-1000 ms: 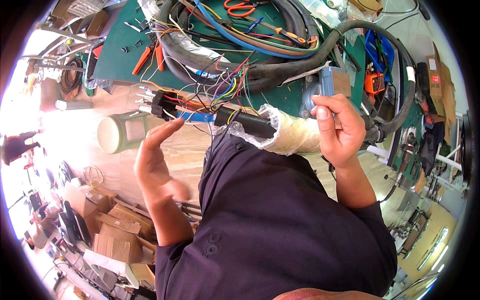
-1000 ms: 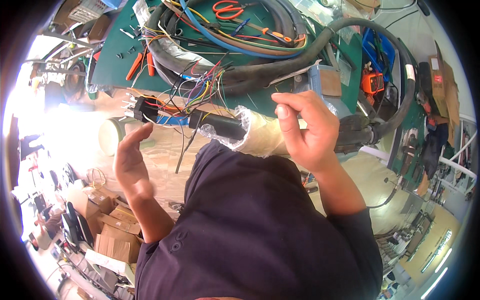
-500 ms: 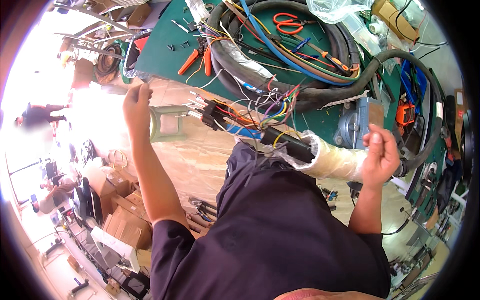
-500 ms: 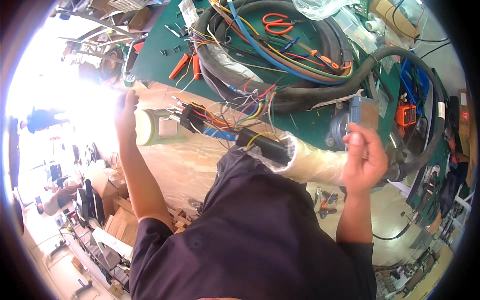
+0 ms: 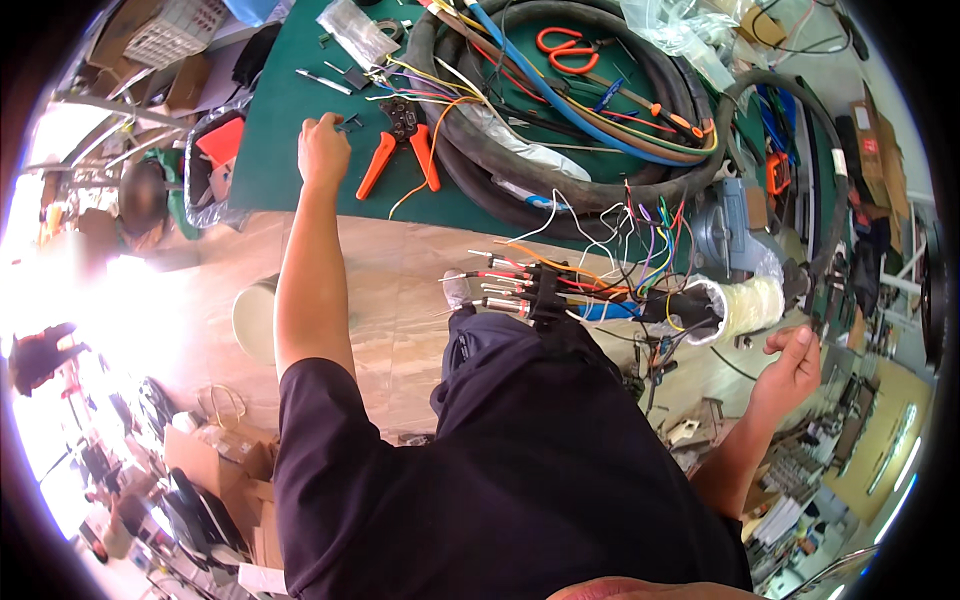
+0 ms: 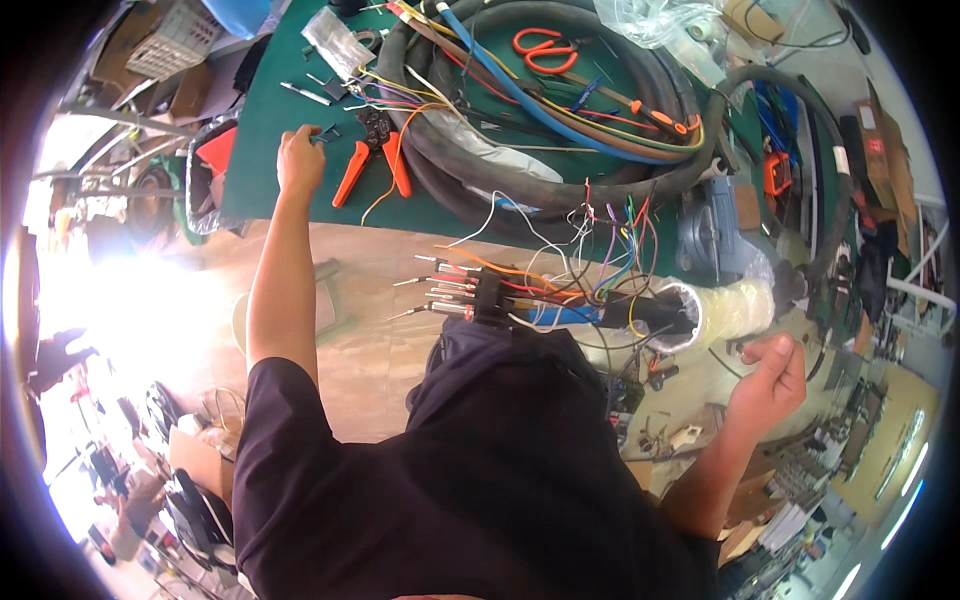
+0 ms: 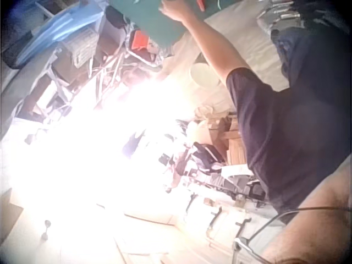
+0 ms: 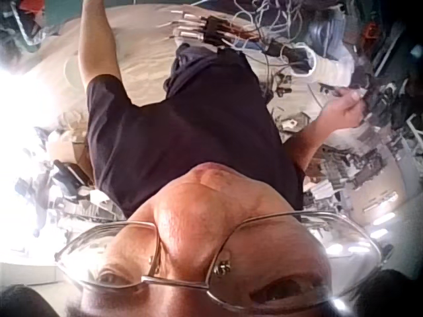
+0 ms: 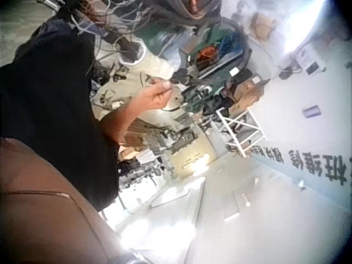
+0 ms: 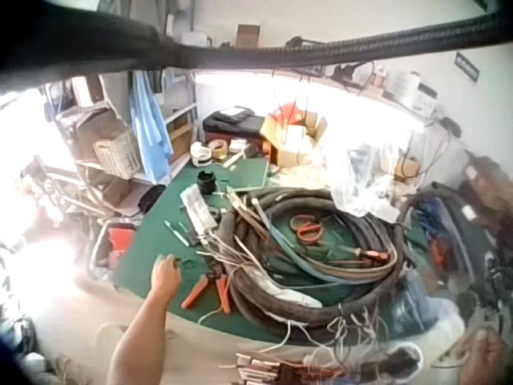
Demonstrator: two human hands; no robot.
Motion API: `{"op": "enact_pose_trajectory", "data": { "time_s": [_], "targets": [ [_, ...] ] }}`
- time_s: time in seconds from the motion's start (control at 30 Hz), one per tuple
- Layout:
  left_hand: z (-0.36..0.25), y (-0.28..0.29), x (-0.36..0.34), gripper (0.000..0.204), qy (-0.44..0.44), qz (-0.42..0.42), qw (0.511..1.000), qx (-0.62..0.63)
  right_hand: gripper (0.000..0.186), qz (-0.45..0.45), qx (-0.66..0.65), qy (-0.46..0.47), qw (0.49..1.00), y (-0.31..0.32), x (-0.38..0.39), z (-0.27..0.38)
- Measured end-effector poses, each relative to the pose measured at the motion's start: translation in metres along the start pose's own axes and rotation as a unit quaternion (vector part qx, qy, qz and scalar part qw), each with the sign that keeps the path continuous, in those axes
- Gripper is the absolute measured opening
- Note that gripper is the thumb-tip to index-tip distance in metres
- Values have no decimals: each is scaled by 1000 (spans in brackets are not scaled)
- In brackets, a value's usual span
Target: The person prepares and applies heat-shrink tubing to individual wires within a bundle, using a heat gun to seal the connections.
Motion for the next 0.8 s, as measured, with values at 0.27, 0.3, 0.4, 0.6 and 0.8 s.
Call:
{"op": "enact_pose_trajectory", "data": {
  "time_s": [0.27, 0.3, 0.4, 0.6, 0.8],
  "targets": [
    [5, 0, -25, 16, -61, 91, 993, -36, 31, -43, 40, -38, 998, 14, 33, 19],
    [12, -6, -24, 16, -76, 94, 992, -40, 30, -39, 34, -38, 998, 14, 32, 21],
    [24, -12, -3, 18, -84, 88, 991, -55, 30, -17, 20, -44, 999, 14, 29, 29],
    [-46, 99, 1, 20, -60, 15, 986, 155, 16, 67, -85, 23, 994, 6, -10, 35],
    [-176, 265, 85, 17, -131, 13, 889, 439, 31, 318, -233, 283, 874, -51, -80, 82]
  ]
}}
Point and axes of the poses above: each hand's wrist, its own x-axis away from the middle knuckle, its own y-axis out of the back of the hand, z = x × y, the point moved 1 cm from there along -x, towards the middle knuckle, and after that the axes turned 8 degrees about -x, right-handed, at the moved point
